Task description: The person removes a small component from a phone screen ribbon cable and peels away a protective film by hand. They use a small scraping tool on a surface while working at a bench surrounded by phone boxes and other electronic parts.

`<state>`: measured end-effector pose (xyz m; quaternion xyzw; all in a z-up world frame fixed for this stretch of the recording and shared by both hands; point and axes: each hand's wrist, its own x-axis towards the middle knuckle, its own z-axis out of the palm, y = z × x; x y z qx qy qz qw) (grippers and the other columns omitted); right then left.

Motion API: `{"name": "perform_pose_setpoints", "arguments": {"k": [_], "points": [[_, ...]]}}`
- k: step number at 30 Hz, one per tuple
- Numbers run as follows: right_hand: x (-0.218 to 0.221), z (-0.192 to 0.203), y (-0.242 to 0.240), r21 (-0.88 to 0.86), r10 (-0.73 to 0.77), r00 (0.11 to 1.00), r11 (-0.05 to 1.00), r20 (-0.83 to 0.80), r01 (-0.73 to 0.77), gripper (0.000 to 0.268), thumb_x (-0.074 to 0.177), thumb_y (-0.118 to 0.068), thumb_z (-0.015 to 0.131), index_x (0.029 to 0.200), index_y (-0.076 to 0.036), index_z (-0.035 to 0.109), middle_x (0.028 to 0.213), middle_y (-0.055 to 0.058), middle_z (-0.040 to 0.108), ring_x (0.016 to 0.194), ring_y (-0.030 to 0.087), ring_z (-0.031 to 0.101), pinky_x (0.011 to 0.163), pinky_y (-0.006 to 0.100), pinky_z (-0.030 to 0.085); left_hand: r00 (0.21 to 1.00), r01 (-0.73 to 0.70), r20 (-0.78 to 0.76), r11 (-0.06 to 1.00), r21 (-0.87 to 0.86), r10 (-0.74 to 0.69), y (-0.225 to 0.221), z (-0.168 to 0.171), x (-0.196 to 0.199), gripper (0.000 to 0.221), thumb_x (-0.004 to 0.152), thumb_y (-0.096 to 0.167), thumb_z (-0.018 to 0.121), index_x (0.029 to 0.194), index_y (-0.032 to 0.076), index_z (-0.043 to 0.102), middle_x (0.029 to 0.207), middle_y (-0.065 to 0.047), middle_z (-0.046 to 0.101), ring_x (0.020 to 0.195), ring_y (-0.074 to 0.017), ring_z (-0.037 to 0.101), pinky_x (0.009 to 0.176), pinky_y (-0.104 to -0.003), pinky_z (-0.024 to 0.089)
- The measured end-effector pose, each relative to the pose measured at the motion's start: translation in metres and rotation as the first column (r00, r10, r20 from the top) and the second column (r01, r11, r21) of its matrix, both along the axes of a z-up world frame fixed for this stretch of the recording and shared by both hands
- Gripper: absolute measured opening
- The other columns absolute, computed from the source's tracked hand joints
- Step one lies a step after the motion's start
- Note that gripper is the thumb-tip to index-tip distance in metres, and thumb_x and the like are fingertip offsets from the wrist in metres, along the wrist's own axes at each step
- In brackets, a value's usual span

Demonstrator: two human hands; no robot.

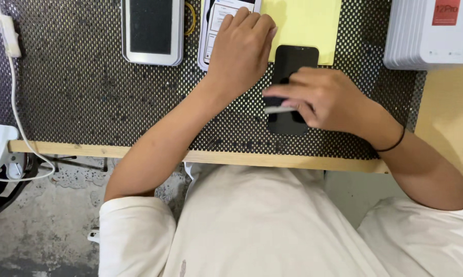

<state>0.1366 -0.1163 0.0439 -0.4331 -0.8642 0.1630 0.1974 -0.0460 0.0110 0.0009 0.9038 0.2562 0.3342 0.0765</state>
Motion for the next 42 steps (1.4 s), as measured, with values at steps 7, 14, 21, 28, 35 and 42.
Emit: {"name": "perform_pose_setpoints", "arguments": {"k": [7,14,21,28,35,42], "points": [[0.001,-0.002,-0.003,0.029,0.187,0.979,0.981,0.079,-0.190,0.063,0.079,0.010,0.064,0.134,-0.021,0.072,0.073,-0.001,0.052,0.065,0.022,0.049,0.048,0.035,0.044,0.998,0.061,-0.002,0.998,-0.025,-0.061,0.000,-0.001,0.000,0.016,0.103,0.010,0.047,0.090,0.006,0.055,0.077,-0.007,0.059,0.075,-0.0285,0.048,0.066,-0.040,0.037],[-0.007,-0.008,-0.003,-0.017,0.185,0.981,0.982,-0.063,-0.187,0.049,0.091,0.005,0.065,0.134,-0.018,0.071,0.071,0.000,0.049,0.063,0.022,0.044,0.049,0.036,0.040,0.991,0.127,-0.030,0.991,-0.036,-0.128,-0.002,0.000,-0.002,0.017,0.104,0.013,0.047,0.091,0.005,0.056,0.078,-0.009,0.058,0.077,-0.0302,0.048,0.067,-0.042,0.035],[-0.010,-0.001,-0.007,0.047,0.251,0.956,0.964,0.151,-0.261,0.065,0.080,0.006,0.060,0.132,-0.031,0.070,0.068,-0.002,0.048,0.067,0.023,0.050,0.047,0.037,0.041,0.990,0.121,-0.072,0.992,-0.021,-0.123,-0.004,-0.006,0.000,0.026,0.107,0.020,0.048,0.087,0.005,0.055,0.075,-0.009,0.058,0.073,-0.0297,0.048,0.069,-0.042,0.036],[0.007,0.006,-0.007,-0.078,0.317,0.929,0.948,0.192,-0.308,0.068,0.069,0.007,0.059,0.125,-0.030,0.074,0.080,-0.002,0.060,0.077,0.023,0.058,0.065,0.037,0.043,0.986,0.112,-0.126,0.994,0.008,-0.111,-0.007,-0.006,-0.002,0.034,0.107,0.024,0.049,0.080,0.006,0.060,0.074,-0.010,0.060,0.077,-0.0304,0.052,0.072,-0.043,0.038],[0.036,0.033,0.012,-0.386,0.249,0.948,0.869,-0.200,-0.310,0.025,0.094,-0.021,0.059,0.112,-0.017,0.077,0.073,0.000,0.071,0.058,0.020,0.056,0.060,0.035,0.044,0.972,-0.002,-0.233,1.000,0.000,0.001,-0.017,0.005,0.001,0.038,0.107,0.035,0.050,0.119,0.000,0.059,0.104,-0.017,0.055,0.093,-0.0349,0.050,0.076,-0.045,0.042],[0.063,0.013,0.005,0.032,-0.138,0.922,0.990,0.361,0.136,0.032,0.084,-0.015,0.063,0.108,-0.024,0.083,0.080,-0.003,0.074,0.082,0.023,0.061,0.074,0.037,0.046,0.982,0.062,-0.180,0.998,0.011,-0.059,-0.020,0.008,0.001,0.031,0.104,0.030,0.058,0.092,0.002,0.057,0.096,-0.014,0.048,0.086,-0.0316,0.043,0.072,-0.042,0.037]]}}
